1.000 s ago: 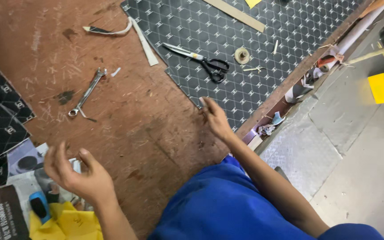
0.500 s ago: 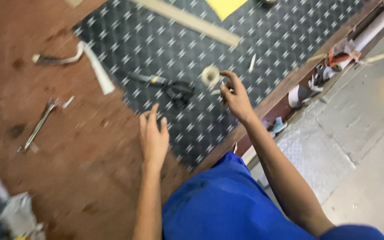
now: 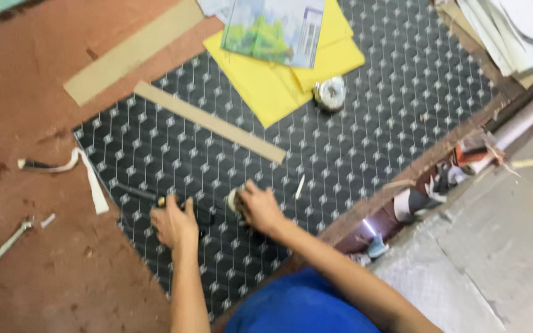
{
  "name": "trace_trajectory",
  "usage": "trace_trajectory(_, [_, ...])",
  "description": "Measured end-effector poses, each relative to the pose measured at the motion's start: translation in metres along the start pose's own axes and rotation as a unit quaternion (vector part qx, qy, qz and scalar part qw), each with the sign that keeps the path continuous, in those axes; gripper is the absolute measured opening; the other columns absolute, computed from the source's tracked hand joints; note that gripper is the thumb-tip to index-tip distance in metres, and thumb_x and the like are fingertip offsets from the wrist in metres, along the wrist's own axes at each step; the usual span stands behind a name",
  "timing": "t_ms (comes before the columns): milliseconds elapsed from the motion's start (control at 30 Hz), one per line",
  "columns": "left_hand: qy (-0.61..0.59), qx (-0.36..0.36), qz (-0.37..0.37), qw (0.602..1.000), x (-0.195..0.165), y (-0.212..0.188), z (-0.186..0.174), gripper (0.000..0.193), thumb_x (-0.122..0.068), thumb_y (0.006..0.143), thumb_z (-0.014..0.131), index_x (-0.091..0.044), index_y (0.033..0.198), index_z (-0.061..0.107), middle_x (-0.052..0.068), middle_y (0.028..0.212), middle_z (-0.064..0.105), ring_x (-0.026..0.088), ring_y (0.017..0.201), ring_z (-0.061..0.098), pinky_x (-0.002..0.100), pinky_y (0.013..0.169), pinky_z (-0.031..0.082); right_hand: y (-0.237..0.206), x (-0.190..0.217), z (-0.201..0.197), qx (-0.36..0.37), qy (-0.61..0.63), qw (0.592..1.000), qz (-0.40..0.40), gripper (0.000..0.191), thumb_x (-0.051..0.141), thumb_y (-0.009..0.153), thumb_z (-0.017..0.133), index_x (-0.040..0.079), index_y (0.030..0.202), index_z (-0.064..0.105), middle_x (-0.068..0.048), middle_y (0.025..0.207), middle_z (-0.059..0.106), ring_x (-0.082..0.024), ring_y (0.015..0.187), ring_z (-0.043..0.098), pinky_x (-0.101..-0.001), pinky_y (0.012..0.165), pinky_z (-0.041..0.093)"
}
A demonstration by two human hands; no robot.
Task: The person measures a black patterned fabric sheet using a tape measure and a ruler, marks lines with a white marker, and then cuts the fabric with scissors. The person also handles yellow paper and a cardboard strip during the process.
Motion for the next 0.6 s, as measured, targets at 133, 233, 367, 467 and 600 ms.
trace_trajectory(133, [-0.058, 0.013, -0.133, 0.989, 0.008, 0.011, 0.006, 0.059, -0.035, 0.089, 0.077, -0.015, 0.136, 0.046, 0.026, 0.127, 0.057, 0.046, 0.115, 0.06, 0.061, 0.085, 0.052, 0.006, -0.003, 0.003, 0.028, 0.0, 0.999, -0.036, 0.018, 0.013, 0.093, 0.068, 0.01, 0.109, 0.063, -0.011, 0.107, 0.058, -0.029, 0.095, 0.061, -0.0453, 0.081, 0.046])
trace_trajectory(233, [-0.083, -0.002, -0.145, 0.986, 0.023, 0.014, 0.011, 0.067, -0.029, 0.083, 0.082, -0.011, 0.134, 0.043, 0.024, 0.124, 0.062, 0.046, 0.111, 0.063, 0.058, 0.089, 0.051, 0.011, -0.029, -0.021, -0.042, 0.007, 0.999, 0.008, 0.027, 0.005, 0.079, 0.069, 0.009, 0.106, 0.067, -0.016, 0.105, 0.062, -0.034, 0.083, 0.061, -0.047, 0.075, 0.049])
trace_trajectory(367, [-0.115, -0.029, -0.132, 0.984, 0.082, 0.008, 0.011, 0.069, -0.023, 0.084, 0.082, -0.007, 0.139, 0.044, 0.021, 0.114, 0.072, 0.04, 0.105, 0.069, 0.051, 0.091, 0.052, 0.007, -0.102, -0.089, -0.201, 0.007, 0.976, 0.087, 0.018, 0.001, 0.082, 0.066, 0.008, 0.098, 0.072, -0.015, 0.092, 0.066, -0.035, 0.084, 0.066, -0.0441, 0.072, 0.054])
trace_trajectory(467, [-0.06, -0.067, -0.159, 0.983, 0.15, -0.001, 0.0, 0.069, -0.019, 0.082, 0.086, 0.0, 0.137, 0.048, 0.023, 0.118, 0.07, 0.042, 0.105, 0.068, 0.051, 0.091, 0.052, -0.007, -0.167, -0.145, -0.28, -0.063, 0.951, 0.116, 0.013, 0.009, 0.087, 0.074, 0.003, 0.097, 0.069, -0.017, 0.094, 0.065, -0.036, 0.085, 0.064, -0.0446, 0.074, 0.052])
trace_trajectory(600, [-0.021, -0.064, -0.213, 0.975, 0.223, -0.021, -0.01, 0.065, -0.016, 0.087, 0.085, 0.003, 0.139, 0.052, 0.025, 0.119, 0.069, 0.042, 0.106, 0.068, 0.052, 0.089, 0.053, -0.033, -0.24, -0.189, -0.304, -0.115, 0.932, 0.16, 0.021, 0.015, 0.089, 0.08, 0.001, 0.099, 0.067, -0.018, 0.097, 0.064, -0.037, 0.088, 0.062, -0.046, 0.078, 0.05])
Point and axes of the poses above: each hand's wrist, its own y-axis towards the middle knuckle, its own z-axis out of the palm, x = y × z, the point moved 6 cm from there along y, towards the middle knuckle
